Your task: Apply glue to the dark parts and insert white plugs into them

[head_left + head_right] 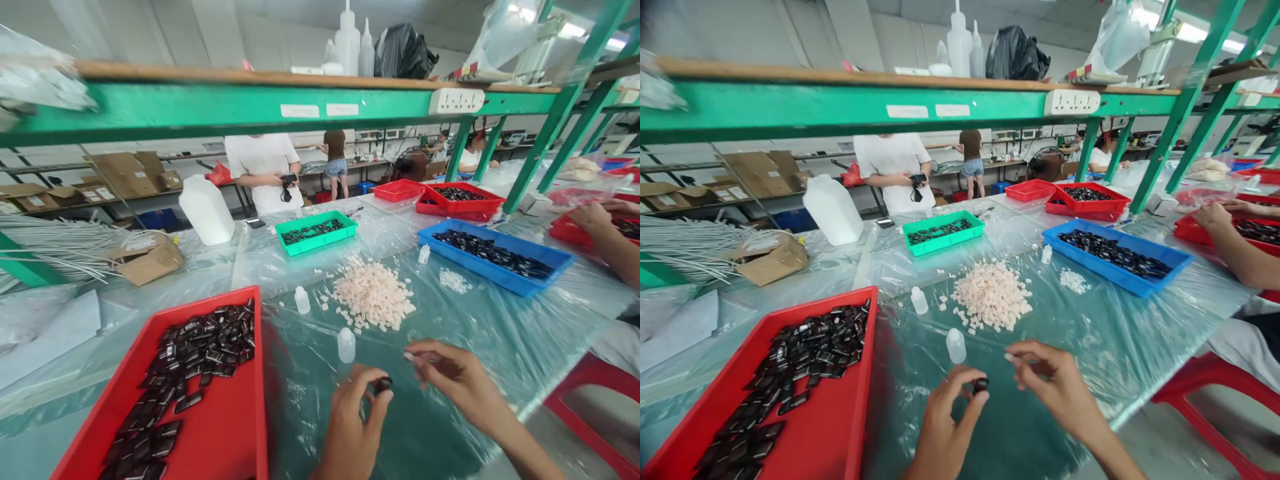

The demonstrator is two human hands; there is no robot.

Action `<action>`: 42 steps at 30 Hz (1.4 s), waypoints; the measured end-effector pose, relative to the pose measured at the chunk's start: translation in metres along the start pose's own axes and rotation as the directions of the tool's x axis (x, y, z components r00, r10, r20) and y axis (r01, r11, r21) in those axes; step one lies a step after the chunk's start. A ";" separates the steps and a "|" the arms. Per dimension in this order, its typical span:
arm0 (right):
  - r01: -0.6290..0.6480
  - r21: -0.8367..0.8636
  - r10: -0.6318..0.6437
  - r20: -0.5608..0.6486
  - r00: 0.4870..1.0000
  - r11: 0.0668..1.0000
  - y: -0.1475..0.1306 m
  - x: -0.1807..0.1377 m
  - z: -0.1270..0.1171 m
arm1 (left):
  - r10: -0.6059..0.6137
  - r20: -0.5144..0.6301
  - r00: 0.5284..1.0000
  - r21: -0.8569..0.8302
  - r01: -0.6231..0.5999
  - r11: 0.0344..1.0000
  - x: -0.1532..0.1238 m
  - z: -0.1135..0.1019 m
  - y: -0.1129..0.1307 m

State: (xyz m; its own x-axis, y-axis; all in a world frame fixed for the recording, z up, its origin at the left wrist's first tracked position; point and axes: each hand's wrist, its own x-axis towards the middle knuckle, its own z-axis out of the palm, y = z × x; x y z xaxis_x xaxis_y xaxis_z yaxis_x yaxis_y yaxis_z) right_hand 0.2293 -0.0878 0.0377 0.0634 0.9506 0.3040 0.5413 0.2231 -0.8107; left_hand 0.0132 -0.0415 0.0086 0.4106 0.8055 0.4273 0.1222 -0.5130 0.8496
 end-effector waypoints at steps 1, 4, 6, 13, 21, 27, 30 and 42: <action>0.024 0.015 -0.023 -0.032 0.999 1.000 -0.011 -0.004 0.010 | -0.006 0.010 1.000 -0.006 0.006 1.000 0.000 -0.002 0.002; 0.123 0.019 -0.120 -0.117 0.986 0.992 -0.030 -0.008 0.033 | -0.008 0.039 0.999 -0.033 0.010 0.999 0.001 -0.005 0.005; 0.182 0.013 -0.178 -0.149 0.973 0.983 -0.033 -0.009 0.040 | -0.011 0.049 0.999 -0.043 0.013 0.999 0.001 -0.006 0.005; 0.247 0.031 -0.239 -0.170 0.956 0.968 -0.031 -0.012 0.039 | -0.010 0.042 0.999 -0.046 0.012 0.999 0.002 -0.005 0.002; 0.206 0.053 -0.197 -0.132 0.971 0.977 -0.035 -0.007 0.043 | -0.038 0.040 0.998 -0.037 0.039 0.999 0.002 -0.006 0.001; 0.220 0.011 -0.217 -0.146 0.965 0.975 -0.038 -0.014 0.047 | -0.047 0.045 0.998 -0.020 0.048 0.999 0.004 -0.009 0.009; 0.246 -0.023 -0.247 -0.105 0.963 0.969 -0.038 -0.019 0.048 | -0.026 0.040 0.999 0.002 0.026 1.000 0.003 -0.010 0.009; 0.198 -0.223 -0.153 0.205 0.967 0.955 -0.038 -0.009 0.022 | 0.093 0.053 0.994 0.167 -0.101 0.981 -0.001 -0.003 0.002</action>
State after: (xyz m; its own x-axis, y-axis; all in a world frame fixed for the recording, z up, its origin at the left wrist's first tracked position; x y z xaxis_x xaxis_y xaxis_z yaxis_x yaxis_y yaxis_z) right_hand 0.1892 -0.0997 0.0548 -0.1933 0.9291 0.3152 0.7160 0.3532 -0.6021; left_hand 0.0098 -0.0424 0.0109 0.4678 0.7373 0.4875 0.2292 -0.6338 0.7387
